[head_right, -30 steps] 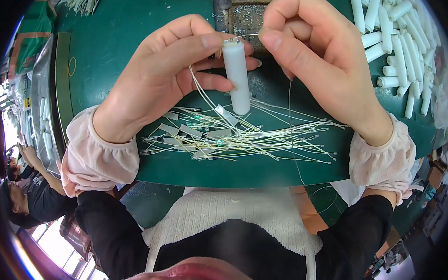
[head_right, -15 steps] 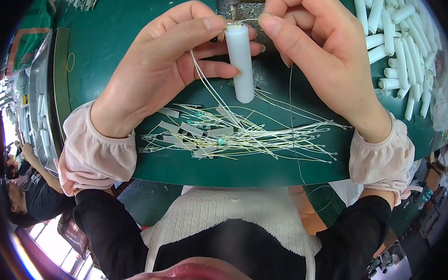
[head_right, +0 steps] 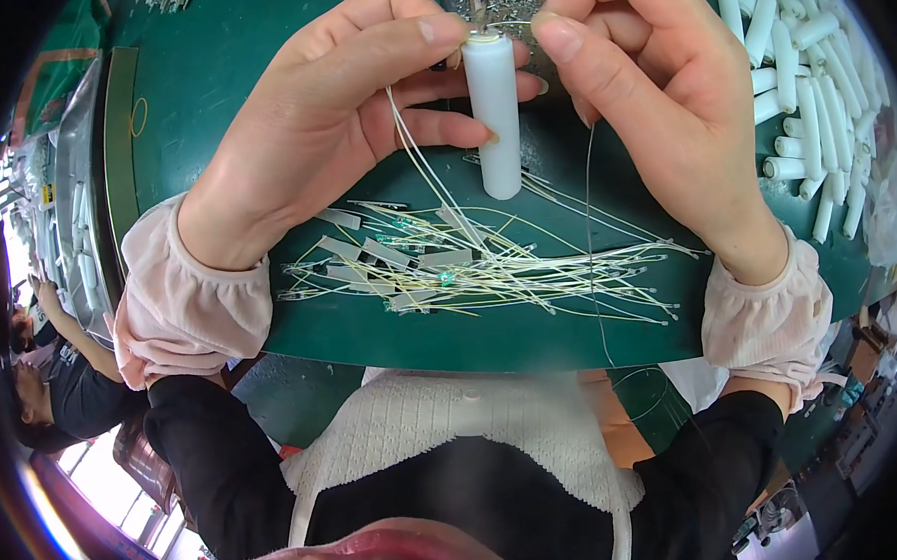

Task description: Assembling small components by threading wires through plastic housings and soldering them at a factory workbench.

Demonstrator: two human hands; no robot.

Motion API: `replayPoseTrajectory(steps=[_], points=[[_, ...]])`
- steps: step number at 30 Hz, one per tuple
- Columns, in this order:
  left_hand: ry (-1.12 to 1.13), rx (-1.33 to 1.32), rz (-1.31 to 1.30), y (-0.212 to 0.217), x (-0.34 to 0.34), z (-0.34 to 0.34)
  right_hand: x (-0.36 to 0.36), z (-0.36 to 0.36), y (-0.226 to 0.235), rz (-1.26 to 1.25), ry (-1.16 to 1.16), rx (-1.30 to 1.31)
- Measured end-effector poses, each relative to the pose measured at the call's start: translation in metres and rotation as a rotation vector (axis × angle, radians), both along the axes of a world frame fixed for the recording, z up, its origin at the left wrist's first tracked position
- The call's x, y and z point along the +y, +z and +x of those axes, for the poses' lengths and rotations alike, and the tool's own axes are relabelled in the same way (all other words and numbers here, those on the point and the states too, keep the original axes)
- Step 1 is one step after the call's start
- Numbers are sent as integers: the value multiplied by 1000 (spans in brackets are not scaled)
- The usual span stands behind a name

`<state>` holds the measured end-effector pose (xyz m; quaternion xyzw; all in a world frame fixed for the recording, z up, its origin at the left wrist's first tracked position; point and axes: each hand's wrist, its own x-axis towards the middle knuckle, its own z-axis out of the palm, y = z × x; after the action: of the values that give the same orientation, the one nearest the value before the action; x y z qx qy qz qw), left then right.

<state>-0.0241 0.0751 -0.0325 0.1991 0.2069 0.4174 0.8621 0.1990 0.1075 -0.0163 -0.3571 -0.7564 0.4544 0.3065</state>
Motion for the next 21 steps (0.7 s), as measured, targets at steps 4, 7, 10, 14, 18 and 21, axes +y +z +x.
replayPoseTrajectory(steps=[4,7,10,14,18,21], points=[[-4,-73,-37,-5,-3,-4,1,-3,-1,-1,-6,-21],[33,116,53,2,-4,9,0,4,1,2,-7,-17],[88,364,137,7,-6,12,3,4,6,-85,-3,-48],[77,391,157,13,-16,9,3,3,7,-292,73,-49],[-19,595,323,38,-23,-3,4,12,-5,-209,222,-265],[175,258,291,63,-25,-19,0,16,-8,67,364,-473]])
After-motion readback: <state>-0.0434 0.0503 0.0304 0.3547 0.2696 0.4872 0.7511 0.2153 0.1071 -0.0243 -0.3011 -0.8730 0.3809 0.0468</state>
